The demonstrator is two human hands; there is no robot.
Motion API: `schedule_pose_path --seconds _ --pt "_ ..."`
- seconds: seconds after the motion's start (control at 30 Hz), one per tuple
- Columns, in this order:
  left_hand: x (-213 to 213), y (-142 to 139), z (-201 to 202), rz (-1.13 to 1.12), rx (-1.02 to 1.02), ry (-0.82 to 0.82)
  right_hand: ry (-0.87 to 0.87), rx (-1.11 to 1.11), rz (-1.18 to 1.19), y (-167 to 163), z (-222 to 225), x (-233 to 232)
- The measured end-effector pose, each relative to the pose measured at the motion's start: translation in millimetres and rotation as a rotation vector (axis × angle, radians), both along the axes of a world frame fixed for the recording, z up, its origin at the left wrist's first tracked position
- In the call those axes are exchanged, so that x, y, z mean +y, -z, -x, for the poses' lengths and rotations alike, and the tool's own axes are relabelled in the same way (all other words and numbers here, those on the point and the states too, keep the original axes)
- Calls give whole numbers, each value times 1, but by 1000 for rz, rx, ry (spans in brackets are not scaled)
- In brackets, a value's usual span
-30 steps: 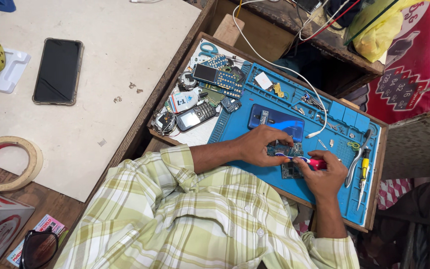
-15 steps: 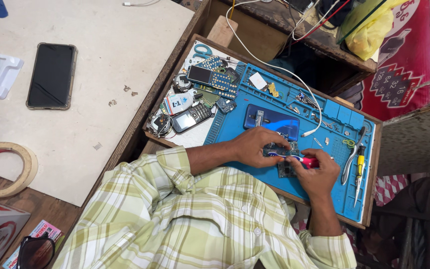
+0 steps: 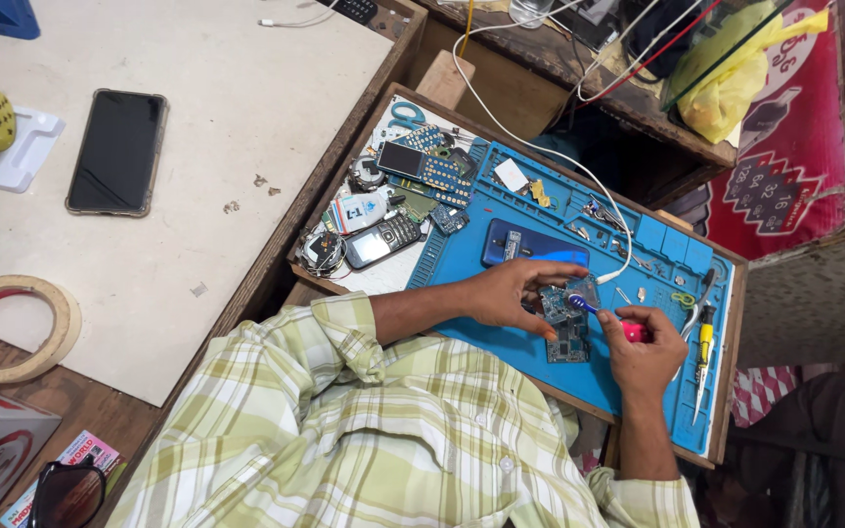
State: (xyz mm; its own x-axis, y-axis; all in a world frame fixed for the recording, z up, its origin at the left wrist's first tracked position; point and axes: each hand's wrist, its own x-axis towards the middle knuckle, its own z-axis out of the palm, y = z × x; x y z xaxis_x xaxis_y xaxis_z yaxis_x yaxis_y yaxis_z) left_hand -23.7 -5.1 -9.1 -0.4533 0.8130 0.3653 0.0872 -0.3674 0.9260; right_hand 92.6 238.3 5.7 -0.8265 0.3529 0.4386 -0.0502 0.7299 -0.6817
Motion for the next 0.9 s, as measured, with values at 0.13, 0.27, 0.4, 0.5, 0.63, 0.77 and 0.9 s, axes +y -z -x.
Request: schedule_pose_path --seconds 0.13,0.27,0.4,0.5,0.63,0.77,0.9 --pt "3 4 1 111 8 -55 11 -6 0 1 0 -1" --pt "4 4 0 92 -49 -54 5 -7 -18 0 -1 -3" --pt "3 3 -1 70 -88 -18 -30 3 -64 -3 -3 -9" --pt "2 2 -2 82 -34 -59 -54 4 -91 -5 -5 -14" --pt "0 1 -3 123 61 -133 -71 5 -151 -7 -5 -21" --pt "0 -1 -4 49 36 -114 -93 12 -133 -7 -5 -23" --pt "-1 -1 -4 65 38 -143 -40 -2 -155 -8 -5 -18"
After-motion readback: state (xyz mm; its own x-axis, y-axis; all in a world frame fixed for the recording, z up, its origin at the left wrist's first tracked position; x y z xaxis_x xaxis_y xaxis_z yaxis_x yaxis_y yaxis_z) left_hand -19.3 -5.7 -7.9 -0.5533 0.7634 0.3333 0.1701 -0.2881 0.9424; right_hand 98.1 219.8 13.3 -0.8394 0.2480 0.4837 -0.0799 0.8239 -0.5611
